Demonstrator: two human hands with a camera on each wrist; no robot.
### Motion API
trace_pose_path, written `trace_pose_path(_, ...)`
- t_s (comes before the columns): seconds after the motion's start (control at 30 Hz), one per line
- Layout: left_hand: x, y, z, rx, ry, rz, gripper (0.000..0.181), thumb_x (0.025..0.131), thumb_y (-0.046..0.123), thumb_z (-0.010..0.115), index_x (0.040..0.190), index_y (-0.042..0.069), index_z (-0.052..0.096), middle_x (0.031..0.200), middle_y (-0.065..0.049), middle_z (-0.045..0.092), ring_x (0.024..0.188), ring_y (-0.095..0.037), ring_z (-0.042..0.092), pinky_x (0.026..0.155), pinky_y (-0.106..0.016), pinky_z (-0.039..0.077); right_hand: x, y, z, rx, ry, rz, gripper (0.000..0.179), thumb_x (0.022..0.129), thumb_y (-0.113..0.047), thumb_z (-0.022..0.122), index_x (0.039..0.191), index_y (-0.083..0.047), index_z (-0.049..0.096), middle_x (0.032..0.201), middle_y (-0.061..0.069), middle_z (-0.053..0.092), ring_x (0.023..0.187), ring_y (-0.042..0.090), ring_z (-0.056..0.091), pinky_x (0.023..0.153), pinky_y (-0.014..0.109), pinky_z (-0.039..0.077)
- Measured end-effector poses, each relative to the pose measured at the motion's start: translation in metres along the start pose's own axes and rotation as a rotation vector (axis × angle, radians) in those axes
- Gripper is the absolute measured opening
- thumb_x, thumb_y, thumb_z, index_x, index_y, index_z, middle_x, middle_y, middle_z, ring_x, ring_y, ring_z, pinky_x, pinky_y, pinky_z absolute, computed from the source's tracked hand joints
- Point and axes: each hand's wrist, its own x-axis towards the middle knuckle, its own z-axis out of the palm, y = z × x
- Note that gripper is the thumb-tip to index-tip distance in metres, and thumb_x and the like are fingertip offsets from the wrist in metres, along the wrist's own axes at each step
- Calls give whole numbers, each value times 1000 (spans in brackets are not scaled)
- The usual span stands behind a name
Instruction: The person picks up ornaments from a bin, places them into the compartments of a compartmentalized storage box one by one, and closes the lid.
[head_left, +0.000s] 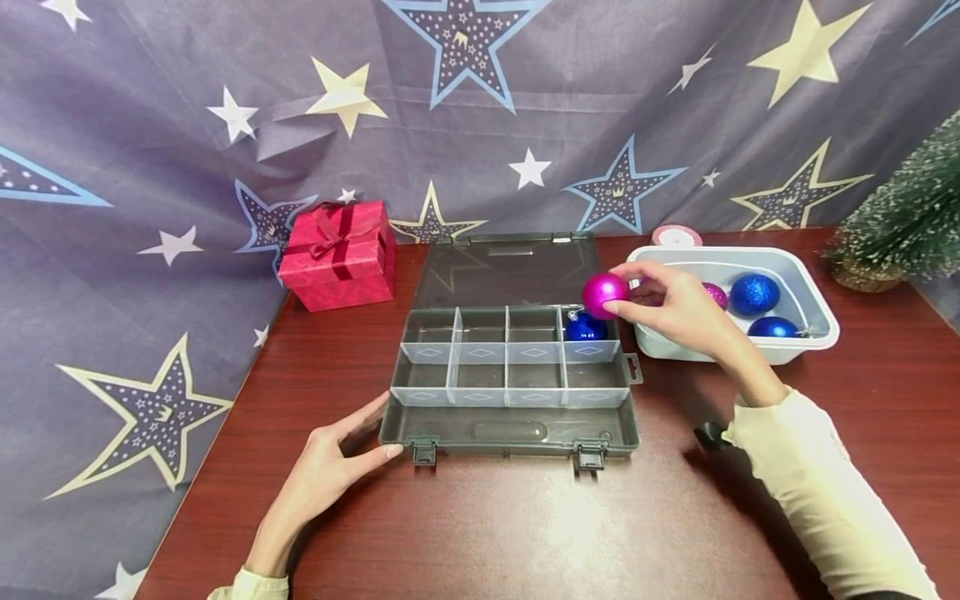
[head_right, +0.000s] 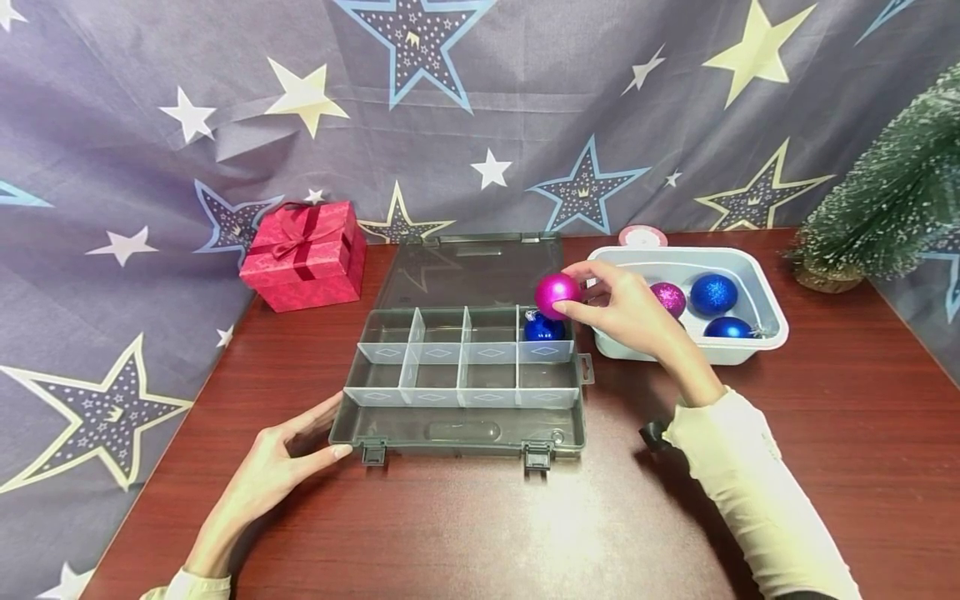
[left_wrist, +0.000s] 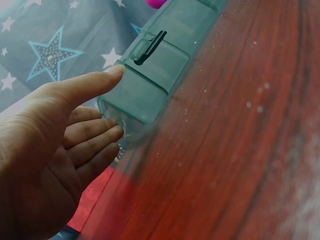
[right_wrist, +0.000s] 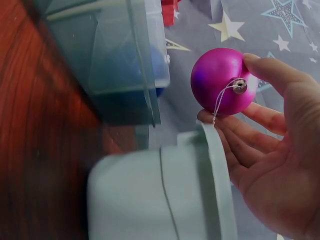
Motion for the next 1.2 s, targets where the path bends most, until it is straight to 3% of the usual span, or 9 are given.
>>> trace_pose_path(0.23, 0, 0, 0, 18, 1, -4, 67, 89, 25, 86, 149, 27, 58, 136, 3, 66, 129, -13, 59, 105, -17, 42, 11, -7, 13, 60, -58, 15, 42, 93, -19, 80, 130, -2, 66, 114, 13, 71, 99, 26, 69, 88, 22, 53)
trace_pose_path(0.47, 0, 1, -1, 39, 5, -9, 68, 88, 25, 86, 149, 26, 58, 136, 3, 66, 129, -11, 58, 104, -15, 41, 19, -13, 25, 59, -105, 26, 46, 92, -24, 82, 131, -5, 65, 117, 12, 71, 101, 27, 70, 91, 44, 56)
trace_pose_path(0.83, 0, 0, -1, 32, 8, -11, 67, 88, 25, 86, 149, 25, 58, 136, 3, 66, 129, -11, 58, 103, -15, 41, 30, -17, 44, 87, -147, -21, 45, 90, -19, 84, 129, -5, 67, 119, 11, 70, 102, 29, 70, 91, 48, 57)
trace_pose_path(1.2, -1, 2, 0, 31, 8, -23, 68, 87, 25, 87, 149, 24, 59, 135, 3, 67, 128, -11, 59, 102, -14, 42, 36, -19, 54, 36, -141, -82, 47, 86, -17, 87, 127, -4, 68, 117, 11, 72, 100, 28, 71, 87, 48, 56)
